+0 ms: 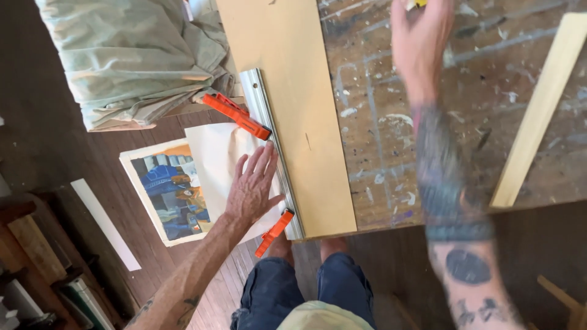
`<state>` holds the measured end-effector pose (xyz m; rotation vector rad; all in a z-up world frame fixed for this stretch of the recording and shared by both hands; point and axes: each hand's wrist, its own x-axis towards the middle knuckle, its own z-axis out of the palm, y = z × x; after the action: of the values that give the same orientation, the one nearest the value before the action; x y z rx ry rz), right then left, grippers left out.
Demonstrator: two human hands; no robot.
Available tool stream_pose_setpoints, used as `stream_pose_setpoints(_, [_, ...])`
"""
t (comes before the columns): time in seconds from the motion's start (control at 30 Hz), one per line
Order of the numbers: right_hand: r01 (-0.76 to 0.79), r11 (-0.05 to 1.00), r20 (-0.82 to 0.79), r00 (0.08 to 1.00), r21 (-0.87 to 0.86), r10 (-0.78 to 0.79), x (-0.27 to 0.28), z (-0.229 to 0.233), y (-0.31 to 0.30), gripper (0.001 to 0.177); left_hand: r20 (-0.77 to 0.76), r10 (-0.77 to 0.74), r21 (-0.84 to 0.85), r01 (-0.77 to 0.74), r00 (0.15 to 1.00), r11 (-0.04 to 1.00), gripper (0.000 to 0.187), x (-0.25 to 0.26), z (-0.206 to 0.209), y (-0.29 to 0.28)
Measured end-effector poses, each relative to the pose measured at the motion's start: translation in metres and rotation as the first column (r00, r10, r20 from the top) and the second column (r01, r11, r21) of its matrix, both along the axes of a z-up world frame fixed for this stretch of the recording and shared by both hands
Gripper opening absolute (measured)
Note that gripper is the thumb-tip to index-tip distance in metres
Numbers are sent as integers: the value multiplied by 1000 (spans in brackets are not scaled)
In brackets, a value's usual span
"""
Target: Trimming the edges of art prints using a utility knife and a metal straight edge on a workbench.
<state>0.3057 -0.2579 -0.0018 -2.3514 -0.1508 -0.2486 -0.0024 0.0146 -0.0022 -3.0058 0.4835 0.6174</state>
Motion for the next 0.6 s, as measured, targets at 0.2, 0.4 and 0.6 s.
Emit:
stream_pose_setpoints(0.2, [176,890,-637,756,420,152,-286,39,5,27,-127,114,-63,-122,985,990,116,8,18,-13])
stream_pose_setpoints(0.4, [642,728,-970,157,242,184,-517,9,92,37,-140,150,-132,-168,979,977,125,7,17,-15])
stream_pose_setpoints(0.6, [750,609,-962,259,258,89,-483,17,188,109,-78,119,-146,-129,990,981,133,-2,8,-8])
